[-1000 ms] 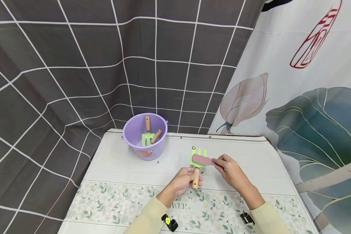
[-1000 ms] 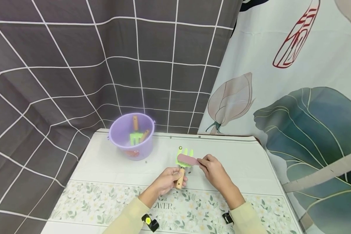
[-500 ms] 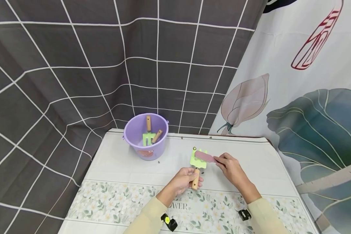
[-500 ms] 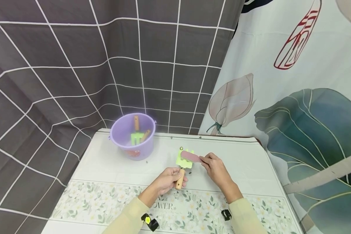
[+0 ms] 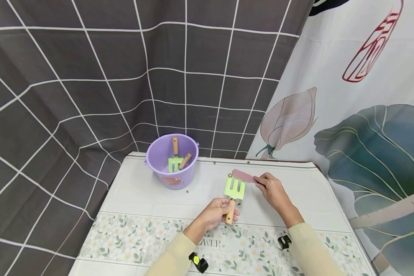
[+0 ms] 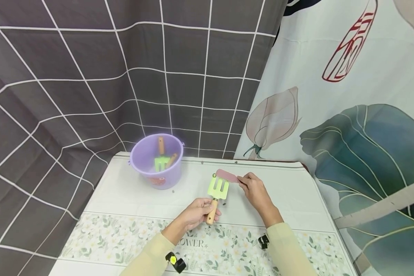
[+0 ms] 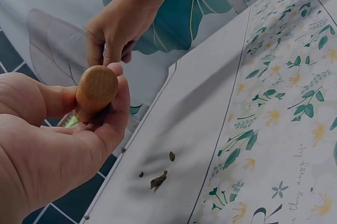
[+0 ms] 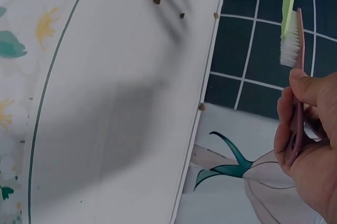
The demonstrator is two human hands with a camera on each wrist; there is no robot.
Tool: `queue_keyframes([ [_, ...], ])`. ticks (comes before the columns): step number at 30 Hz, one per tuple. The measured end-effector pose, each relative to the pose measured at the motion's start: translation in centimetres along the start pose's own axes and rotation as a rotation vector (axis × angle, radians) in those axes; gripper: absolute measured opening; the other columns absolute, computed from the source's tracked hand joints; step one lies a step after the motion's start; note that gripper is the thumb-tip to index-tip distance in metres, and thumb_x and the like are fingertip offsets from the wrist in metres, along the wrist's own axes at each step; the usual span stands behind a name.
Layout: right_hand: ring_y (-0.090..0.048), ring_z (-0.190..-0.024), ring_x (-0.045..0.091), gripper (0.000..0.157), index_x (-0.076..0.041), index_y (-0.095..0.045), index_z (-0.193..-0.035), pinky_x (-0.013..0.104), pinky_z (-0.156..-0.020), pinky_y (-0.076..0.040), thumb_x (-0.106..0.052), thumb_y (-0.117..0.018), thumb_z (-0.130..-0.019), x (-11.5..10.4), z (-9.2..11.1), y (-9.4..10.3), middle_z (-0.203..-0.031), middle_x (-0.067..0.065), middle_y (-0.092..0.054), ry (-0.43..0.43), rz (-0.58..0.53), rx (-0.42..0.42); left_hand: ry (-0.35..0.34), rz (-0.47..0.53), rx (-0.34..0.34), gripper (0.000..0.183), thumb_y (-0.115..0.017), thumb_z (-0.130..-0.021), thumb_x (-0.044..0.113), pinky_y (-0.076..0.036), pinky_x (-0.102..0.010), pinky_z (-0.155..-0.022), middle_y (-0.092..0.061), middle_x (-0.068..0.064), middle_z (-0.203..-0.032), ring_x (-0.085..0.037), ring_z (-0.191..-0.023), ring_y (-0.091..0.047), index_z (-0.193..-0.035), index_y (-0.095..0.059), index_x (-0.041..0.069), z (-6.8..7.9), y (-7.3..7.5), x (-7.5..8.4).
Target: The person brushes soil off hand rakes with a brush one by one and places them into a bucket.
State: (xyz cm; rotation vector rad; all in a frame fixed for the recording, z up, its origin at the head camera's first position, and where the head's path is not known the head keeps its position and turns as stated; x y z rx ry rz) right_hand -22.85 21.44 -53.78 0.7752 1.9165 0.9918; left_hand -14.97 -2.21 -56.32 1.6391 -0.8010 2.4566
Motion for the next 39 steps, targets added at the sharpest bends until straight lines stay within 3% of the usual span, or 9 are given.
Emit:
queue_keyframes([
  [9,-0.063,-0.082,0.02,0.027,0.0,-0.074,-0.121,0.036,-0.066,-0.055,-0.006,-0.073,-0.095,0.4,0.1,-0.1,-0.101,0.012,-0.067,-0.1,-0.032,0.002,0.001,0.024,0.005,0.038,-0.04,-0.11,0.004,-0.064,-0.025,-0.075,-0.069,-0.013,-0.095,-0.013,-0.077,-0.07,-0.139,-0.044,-0.02,0.0,-0.1,-0.4],
  [16,-0.061,-0.082,0.015,0.027,-0.003,-0.074,-0.122,0.032,-0.066,-0.056,-0.007,-0.074,-0.095,-0.8,1.3,-0.1,-0.102,0.009,-0.067,-0.109,-0.054,-0.026,0.013,0.024,0.018,0.04,-0.04,-0.11,0.005,-0.064,-0.027,-0.078,-0.068,-0.012,-0.097,-0.013,-0.079,-0.07,-0.14,-0.041,-0.021,-0.1,0.1,-0.5],
  [22,-0.057,-0.08,0.009,0.028,-0.009,-0.074,-0.122,0.025,-0.063,-0.055,-0.007,-0.075,-0.094,-2.2,2.5,-0.3,-0.102,0.004,-0.067,-0.064,-0.094,-0.039,0.006,0.007,0.02,0.04,-0.041,-0.111,0.006,-0.063,-0.026,-0.077,-0.069,-0.012,-0.098,-0.012,-0.079,-0.07,-0.14,-0.042,-0.021,-0.1,0.1,-0.5],
  [29,-0.056,-0.078,0.005,0.027,-0.011,-0.075,-0.116,0.021,-0.061,-0.052,-0.003,-0.078,-0.09,-3.2,3.2,-0.6,-0.099,0.001,-0.067,0.093,-0.119,-0.014,-0.007,0.014,0.022,0.039,-0.043,-0.111,0.007,-0.064,-0.026,-0.077,-0.069,-0.011,-0.098,-0.012,-0.078,-0.07,-0.14,-0.046,-0.019,-0.2,0.0,-0.5],
  [39,-0.055,-0.073,0.004,0.026,-0.006,-0.078,-0.115,0.018,-0.057,-0.05,-0.002,-0.078,-0.089,-3.4,2.3,-0.3,-0.092,0.001,-0.063,0.121,-0.105,0.013,-0.01,0.019,0.014,0.038,-0.044,-0.11,0.009,-0.064,-0.027,-0.078,-0.069,-0.012,-0.098,-0.012,-0.079,-0.07,-0.139,-0.047,-0.016,-0.2,-0.3,-0.2],
])
Point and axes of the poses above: each hand's wrist, its own z-axis away from the middle knuckle, its own y-axis out of the back of the hand, x = y × z, the point moved 1 cm from there along -z, towards the middle knuckle
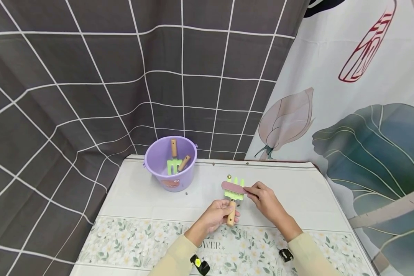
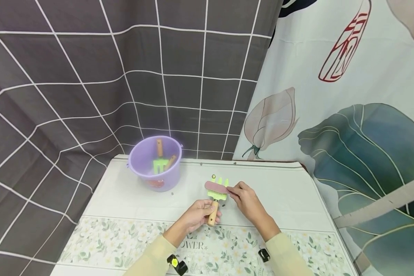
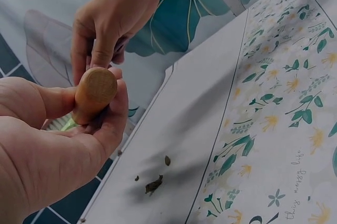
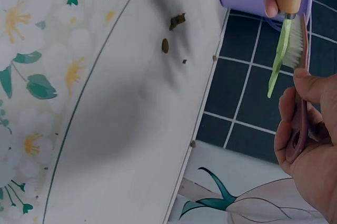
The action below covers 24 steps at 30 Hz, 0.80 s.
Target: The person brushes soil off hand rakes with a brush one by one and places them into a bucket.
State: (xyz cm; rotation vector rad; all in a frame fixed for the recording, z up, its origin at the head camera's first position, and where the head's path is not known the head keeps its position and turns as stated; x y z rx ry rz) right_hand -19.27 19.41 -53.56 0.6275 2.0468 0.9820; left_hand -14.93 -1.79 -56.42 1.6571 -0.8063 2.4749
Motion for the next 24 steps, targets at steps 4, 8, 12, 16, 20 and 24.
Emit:
queue_keyframes([
  [4,-0.057,-0.073,0.007,0.029,-0.005,-0.078,-0.116,0.019,-0.057,-0.051,-0.001,-0.08,-0.087,0.2,-0.5,0.0,-0.091,0.002,-0.064,-0.008,0.026,0.023,-0.003,-0.002,-0.004,0.039,-0.045,-0.11,0.009,-0.064,-0.028,-0.078,-0.069,-0.013,-0.099,-0.013,-0.08,-0.071,-0.14,-0.046,-0.017,0.1,-0.2,0.2],
  [8,-0.057,-0.073,0.01,0.03,-0.004,-0.078,-0.117,0.021,-0.057,-0.051,0.0,-0.079,-0.087,0.6,-0.9,0.1,-0.092,0.005,-0.064,-0.041,0.033,0.021,0.002,0.001,-0.006,0.041,-0.045,-0.11,0.008,-0.064,-0.028,-0.079,-0.07,-0.013,-0.098,-0.013,-0.079,-0.071,-0.141,-0.044,-0.018,0.1,-0.4,0.3],
  [12,-0.057,-0.074,0.011,0.029,-0.004,-0.077,-0.118,0.022,-0.057,-0.051,-0.002,-0.078,-0.089,0.9,-1.3,0.1,-0.093,0.006,-0.064,-0.068,0.049,0.006,0.008,0.004,-0.007,0.041,-0.044,-0.11,0.007,-0.065,-0.029,-0.079,-0.071,-0.012,-0.096,-0.013,-0.078,-0.071,-0.141,-0.043,-0.02,0.1,-0.5,0.3],
  [16,-0.058,-0.075,0.012,0.028,-0.005,-0.077,-0.119,0.024,-0.058,-0.052,-0.003,-0.078,-0.09,1.1,-1.7,0.0,-0.093,0.007,-0.065,-0.086,0.062,0.001,0.008,-0.001,-0.011,0.04,-0.044,-0.11,0.007,-0.065,-0.029,-0.079,-0.07,-0.012,-0.096,-0.013,-0.079,-0.071,-0.14,-0.042,-0.021,0.1,-0.5,0.3],
  [20,-0.059,-0.076,0.013,0.028,-0.005,-0.077,-0.119,0.026,-0.059,-0.052,-0.003,-0.077,-0.091,1.3,-2.0,-0.2,-0.093,0.007,-0.065,-0.1,0.07,0.002,0.006,-0.004,-0.014,0.04,-0.043,-0.11,0.007,-0.065,-0.03,-0.08,-0.07,-0.012,-0.096,-0.013,-0.079,-0.071,-0.14,-0.042,-0.02,0.0,-0.5,0.2],
  [24,-0.058,-0.076,0.012,0.028,-0.005,-0.077,-0.12,0.025,-0.059,-0.052,-0.004,-0.076,-0.092,1.5,-2.2,-0.2,-0.094,0.007,-0.065,-0.115,0.074,-0.006,0.006,-0.003,-0.01,0.04,-0.044,-0.11,0.007,-0.065,-0.031,-0.081,-0.07,-0.013,-0.097,-0.014,-0.079,-0.071,-0.139,-0.043,-0.02,0.1,-0.6,0.2],
])
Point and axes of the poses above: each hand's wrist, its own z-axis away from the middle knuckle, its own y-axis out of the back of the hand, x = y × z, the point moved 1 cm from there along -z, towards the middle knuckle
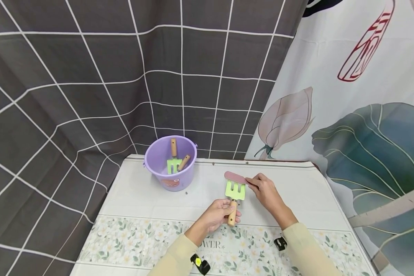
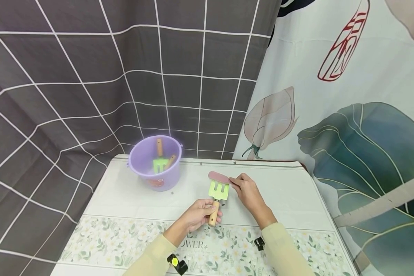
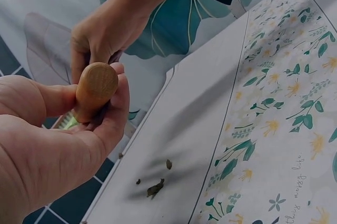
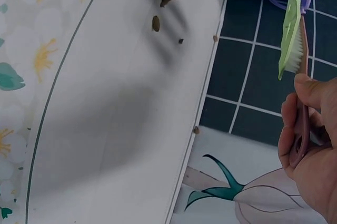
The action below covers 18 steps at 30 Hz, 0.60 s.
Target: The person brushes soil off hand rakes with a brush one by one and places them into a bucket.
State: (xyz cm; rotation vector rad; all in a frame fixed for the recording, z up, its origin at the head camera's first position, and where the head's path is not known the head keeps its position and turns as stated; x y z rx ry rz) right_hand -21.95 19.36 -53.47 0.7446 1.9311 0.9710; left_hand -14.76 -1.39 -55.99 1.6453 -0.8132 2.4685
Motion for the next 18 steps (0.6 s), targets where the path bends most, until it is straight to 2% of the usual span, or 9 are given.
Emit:
queue_keyframes([
  [4,-0.058,-0.076,0.013,0.029,-0.005,-0.076,-0.121,0.026,-0.059,-0.052,-0.004,-0.076,-0.092,-0.2,-0.2,0.3,-0.095,0.008,-0.065,-0.017,-0.013,0.008,0.002,0.005,0.0,0.039,-0.044,-0.11,0.007,-0.065,-0.032,-0.082,-0.07,-0.013,-0.097,-0.014,-0.079,-0.071,-0.139,-0.045,-0.019,0.1,0.0,0.0],
  [11,-0.059,-0.076,0.014,0.029,-0.007,-0.078,-0.118,0.029,-0.059,-0.053,-0.003,-0.079,-0.09,-0.5,-0.3,1.5,-0.094,0.008,-0.067,-0.011,-0.033,0.088,0.0,0.018,-0.001,0.036,-0.044,-0.11,0.006,-0.065,-0.032,-0.083,-0.07,-0.013,-0.096,-0.014,-0.079,-0.071,-0.136,-0.048,-0.018,0.1,0.2,0.0],
  [18,-0.056,-0.075,0.008,0.028,-0.007,-0.078,-0.118,0.023,-0.057,-0.051,-0.003,-0.078,-0.09,-1.4,1.1,1.6,-0.095,0.004,-0.065,0.074,-0.062,0.05,-0.002,0.014,-0.005,0.037,-0.044,-0.11,0.006,-0.065,-0.032,-0.083,-0.07,-0.014,-0.097,-0.014,-0.079,-0.071,-0.138,-0.046,-0.019,0.2,0.4,0.1],
])
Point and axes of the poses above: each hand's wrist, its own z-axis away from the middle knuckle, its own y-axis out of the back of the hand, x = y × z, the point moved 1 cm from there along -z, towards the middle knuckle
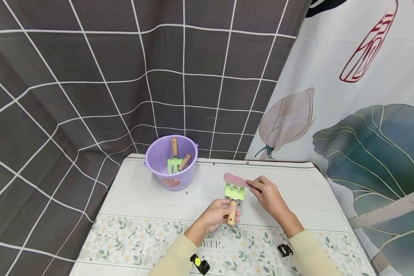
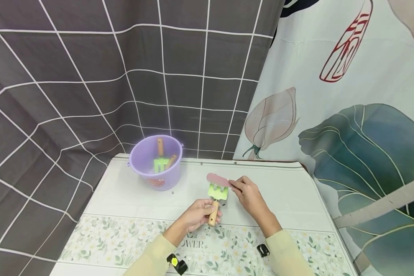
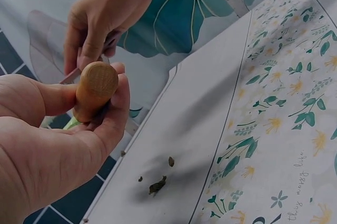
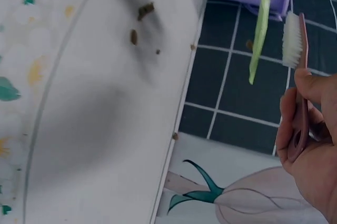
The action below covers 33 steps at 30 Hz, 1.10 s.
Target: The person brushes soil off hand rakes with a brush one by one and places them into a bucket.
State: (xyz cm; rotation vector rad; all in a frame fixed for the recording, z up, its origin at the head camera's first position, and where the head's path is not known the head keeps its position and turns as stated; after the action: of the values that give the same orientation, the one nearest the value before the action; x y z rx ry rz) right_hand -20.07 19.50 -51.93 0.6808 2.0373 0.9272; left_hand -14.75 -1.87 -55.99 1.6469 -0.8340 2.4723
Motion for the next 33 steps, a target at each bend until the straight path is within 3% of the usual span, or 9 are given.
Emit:
queue_keyframes([
  [7,-0.054,-0.072,0.003,0.027,-0.006,-0.078,-0.117,0.018,-0.056,-0.05,-0.004,-0.078,-0.09,-0.5,1.2,-0.7,-0.094,0.001,-0.064,0.05,-0.015,-0.053,-0.007,0.008,0.005,0.038,-0.044,-0.11,0.005,-0.065,-0.031,-0.08,-0.07,-0.013,-0.097,-0.014,-0.079,-0.071,-0.139,-0.044,-0.019,-0.1,0.0,0.1],
  [17,-0.058,-0.072,0.01,0.026,-0.003,-0.078,-0.116,0.021,-0.055,-0.051,-0.002,-0.077,-0.091,0.4,-0.2,-1.3,-0.092,0.006,-0.064,-0.006,0.065,-0.033,0.002,0.004,-0.016,0.043,-0.044,-0.11,0.007,-0.065,-0.032,-0.082,-0.069,-0.013,-0.098,-0.014,-0.081,-0.071,-0.144,-0.038,-0.018,0.0,0.1,-0.1],
  [25,-0.061,-0.076,0.015,0.025,-0.003,-0.077,-0.117,0.029,-0.059,-0.054,-0.002,-0.076,-0.092,1.3,-1.5,-1.5,-0.092,0.009,-0.065,-0.077,0.087,-0.055,0.003,-0.005,-0.023,0.035,-0.044,-0.11,0.006,-0.064,-0.042,-0.089,-0.069,-0.012,-0.095,-0.015,-0.081,-0.071,-0.137,-0.047,-0.015,0.2,0.1,-0.2],
  [33,-0.06,-0.077,0.017,0.025,-0.003,-0.076,-0.12,0.031,-0.06,-0.052,-0.006,-0.073,-0.095,1.6,-2.3,-1.1,-0.096,0.012,-0.065,-0.139,0.086,-0.042,0.001,-0.01,-0.032,0.034,-0.044,-0.109,0.005,-0.064,-0.044,-0.091,-0.071,-0.014,-0.097,-0.016,-0.079,-0.072,-0.137,-0.048,-0.015,0.2,0.0,-0.1],
])
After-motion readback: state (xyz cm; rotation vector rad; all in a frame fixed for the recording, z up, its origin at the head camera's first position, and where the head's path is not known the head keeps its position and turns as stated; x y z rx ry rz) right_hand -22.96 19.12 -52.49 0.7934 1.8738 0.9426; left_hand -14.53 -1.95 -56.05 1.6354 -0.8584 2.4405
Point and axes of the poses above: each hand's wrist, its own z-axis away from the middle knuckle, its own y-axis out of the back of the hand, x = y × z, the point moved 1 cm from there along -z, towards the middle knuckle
